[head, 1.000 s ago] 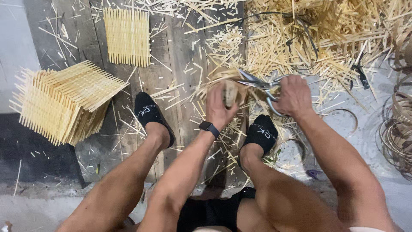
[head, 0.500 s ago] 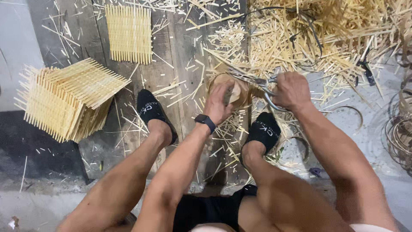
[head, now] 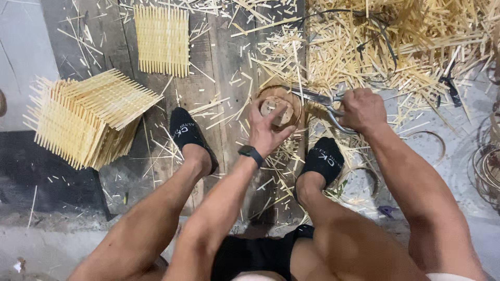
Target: The person sits on the floor assembling bamboo steamer baskets. They fit a woven bamboo panel into a round bamboo rim, press it in place over a wooden mold, trim excess material with shears, and stack the finished baskets with a pile of completed ones.
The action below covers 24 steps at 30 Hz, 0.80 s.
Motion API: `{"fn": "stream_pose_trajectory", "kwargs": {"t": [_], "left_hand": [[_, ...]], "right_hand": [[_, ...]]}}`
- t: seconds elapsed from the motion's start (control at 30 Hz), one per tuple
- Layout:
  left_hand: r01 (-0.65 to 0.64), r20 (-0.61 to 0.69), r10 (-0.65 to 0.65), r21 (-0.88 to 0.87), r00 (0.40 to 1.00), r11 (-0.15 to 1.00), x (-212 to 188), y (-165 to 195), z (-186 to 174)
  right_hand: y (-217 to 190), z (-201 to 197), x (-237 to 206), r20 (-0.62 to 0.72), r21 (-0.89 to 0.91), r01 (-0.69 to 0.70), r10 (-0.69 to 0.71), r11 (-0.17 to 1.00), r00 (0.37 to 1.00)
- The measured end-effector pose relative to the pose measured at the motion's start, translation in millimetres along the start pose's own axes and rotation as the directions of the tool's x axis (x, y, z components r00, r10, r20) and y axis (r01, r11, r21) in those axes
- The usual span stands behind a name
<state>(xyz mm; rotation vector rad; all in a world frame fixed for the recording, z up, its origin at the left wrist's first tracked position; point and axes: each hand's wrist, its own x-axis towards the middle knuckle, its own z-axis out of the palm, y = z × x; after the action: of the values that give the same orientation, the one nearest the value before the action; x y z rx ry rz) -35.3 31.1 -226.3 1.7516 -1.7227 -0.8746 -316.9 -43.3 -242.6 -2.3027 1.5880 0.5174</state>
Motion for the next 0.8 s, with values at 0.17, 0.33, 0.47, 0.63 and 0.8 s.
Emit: {"fn": "stream_pose_trajectory", "kwargs": {"t": [0.17,0.33,0.47,0.63,0.8], "left_hand": [[-0.049,-0.019,0.049,0.006,0.999,0.999,0.4,-5.6,15.2],[-0.152,0.17,0.147,0.019,0.974,0.988,9.9,-25.1,-2.8],[-0.138,0.245,0.138,-0.015,0.96,0.99,19.9,-21.3,-11.7],[-0.208,0.333,0.181,0.046,0.925,0.977,27.9,-18.5,-21.1],[0.127,-0.055,-0.141,-0.204,0.988,0.971,4.6,-11.5,2.5]], "right_hand": [[-12.0,-3.5,5.4,-0.052,-0.055,-0.006,0.004,0.998,0.999],[-1.0,-10.7,3.8,0.141,0.011,-0.064,0.062,0.998,0.988],[-1.4,-13.9,4.9,0.12,-0.072,-0.021,0.029,0.997,0.992],[-15.8,-15.3,11.8,-0.001,-0.031,0.013,-0.013,0.999,1.0],[-0.6,-13.3,3.4,0.051,-0.032,-0.031,0.032,0.999,0.998]]}}
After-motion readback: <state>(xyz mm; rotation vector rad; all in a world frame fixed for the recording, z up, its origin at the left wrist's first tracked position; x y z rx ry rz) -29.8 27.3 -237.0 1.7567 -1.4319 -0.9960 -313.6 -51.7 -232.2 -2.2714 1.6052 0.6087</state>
